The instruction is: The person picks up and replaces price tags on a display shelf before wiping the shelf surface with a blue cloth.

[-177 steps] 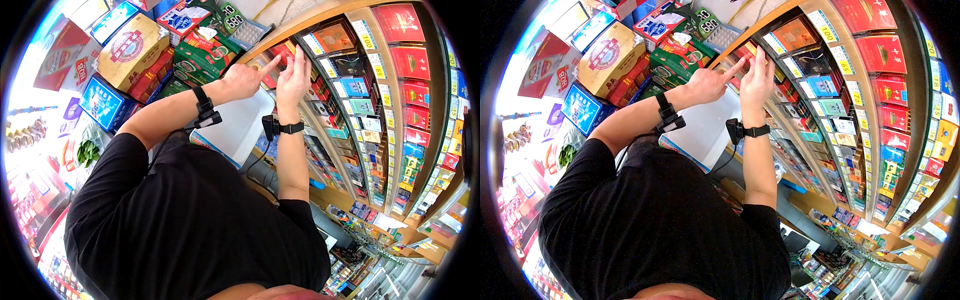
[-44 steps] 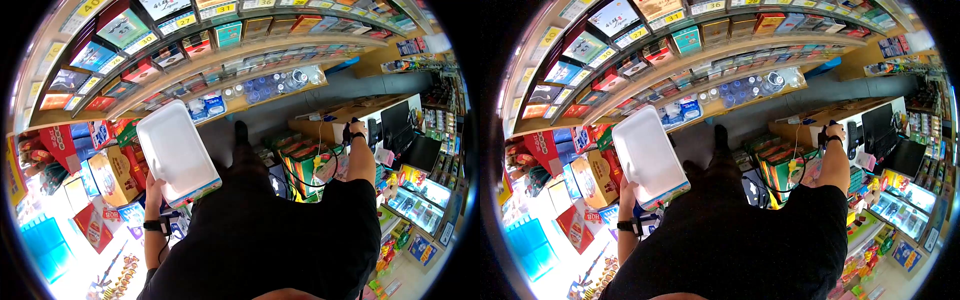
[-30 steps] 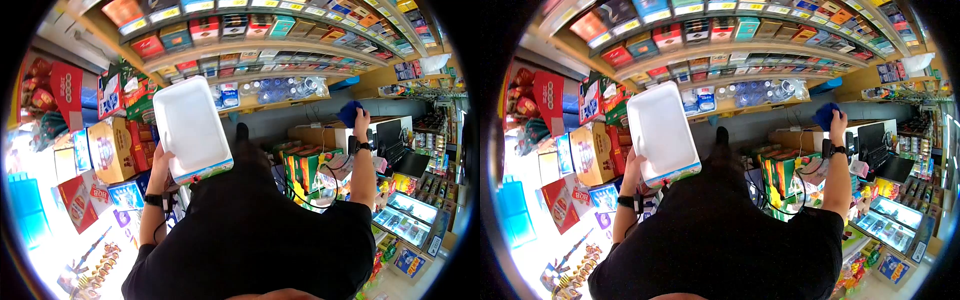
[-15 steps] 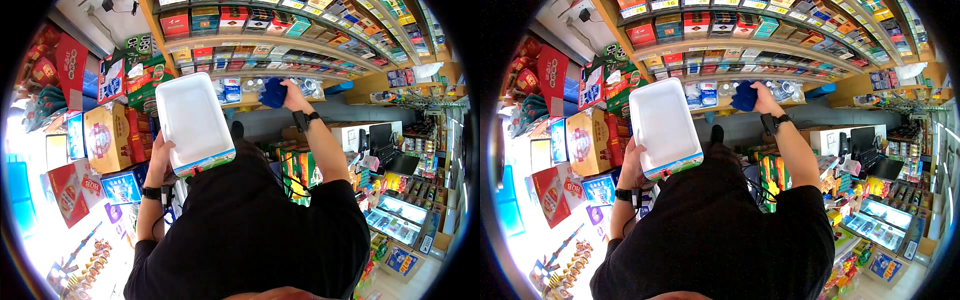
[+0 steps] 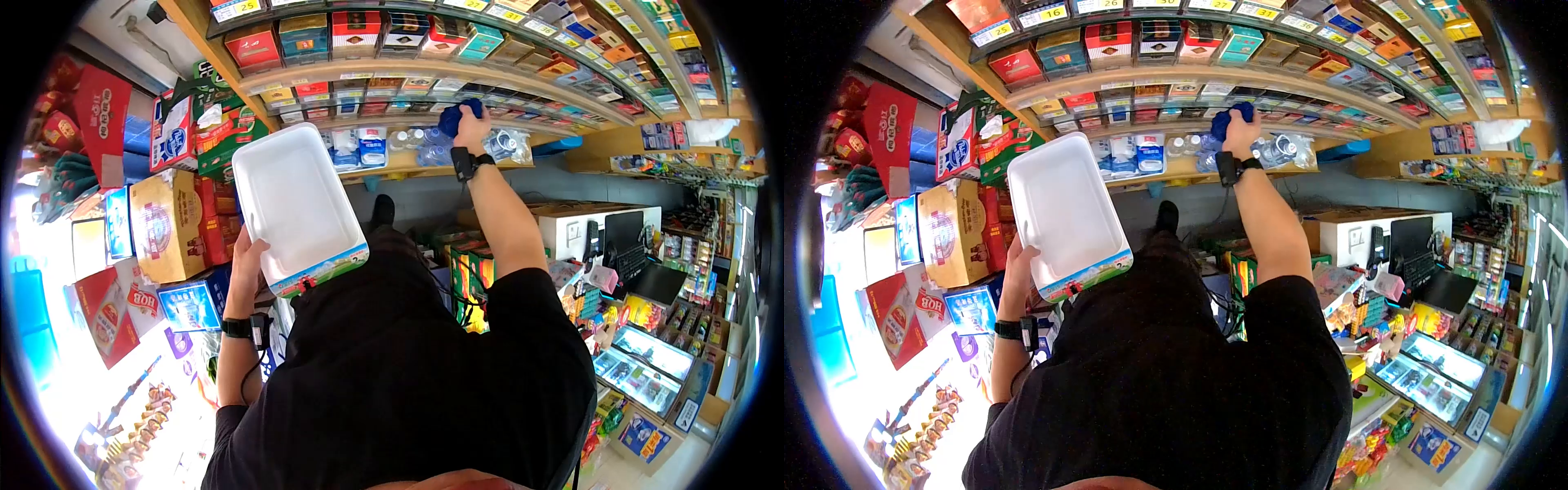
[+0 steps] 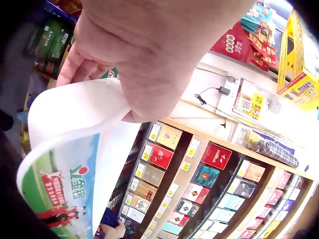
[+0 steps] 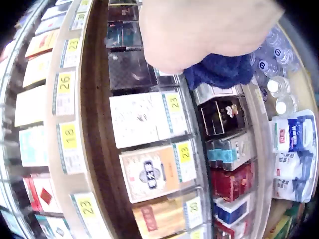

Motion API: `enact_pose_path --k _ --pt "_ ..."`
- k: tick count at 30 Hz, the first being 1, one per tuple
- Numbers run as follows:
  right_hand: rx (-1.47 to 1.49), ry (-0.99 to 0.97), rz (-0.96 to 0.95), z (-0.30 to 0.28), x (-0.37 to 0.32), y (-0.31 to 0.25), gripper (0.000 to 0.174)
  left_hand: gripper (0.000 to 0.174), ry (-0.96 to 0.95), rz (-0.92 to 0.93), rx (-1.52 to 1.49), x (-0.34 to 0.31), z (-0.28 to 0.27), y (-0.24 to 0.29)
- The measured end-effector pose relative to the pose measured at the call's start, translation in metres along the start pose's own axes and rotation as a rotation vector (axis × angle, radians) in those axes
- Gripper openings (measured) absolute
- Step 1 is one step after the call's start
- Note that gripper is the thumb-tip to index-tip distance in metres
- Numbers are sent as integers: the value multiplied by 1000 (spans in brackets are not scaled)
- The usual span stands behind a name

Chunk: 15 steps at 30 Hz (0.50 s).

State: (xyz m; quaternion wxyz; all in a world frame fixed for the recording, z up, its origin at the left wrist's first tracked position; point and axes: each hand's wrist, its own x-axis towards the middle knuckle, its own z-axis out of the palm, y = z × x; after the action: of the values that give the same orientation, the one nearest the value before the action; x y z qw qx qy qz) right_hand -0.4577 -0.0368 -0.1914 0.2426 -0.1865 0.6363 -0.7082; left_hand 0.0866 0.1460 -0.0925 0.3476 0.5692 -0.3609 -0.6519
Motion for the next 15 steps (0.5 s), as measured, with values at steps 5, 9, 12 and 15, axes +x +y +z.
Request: enact_pose_path --k 5,9,12,15 --pt "-256 -48 -89 18 -31 22 86 75 76 -1 -1 0 7 -3" --pt "-201 94 136 28 -45 -3 64 74 89 -34 51 -2 6 -7" --pt "-142 206 117 12 -24 19 67 72 103 -5 30 0 5 -15" --pt "292 248 238 20 -46 -48 62 70 77 -33 16 0 5 -23"
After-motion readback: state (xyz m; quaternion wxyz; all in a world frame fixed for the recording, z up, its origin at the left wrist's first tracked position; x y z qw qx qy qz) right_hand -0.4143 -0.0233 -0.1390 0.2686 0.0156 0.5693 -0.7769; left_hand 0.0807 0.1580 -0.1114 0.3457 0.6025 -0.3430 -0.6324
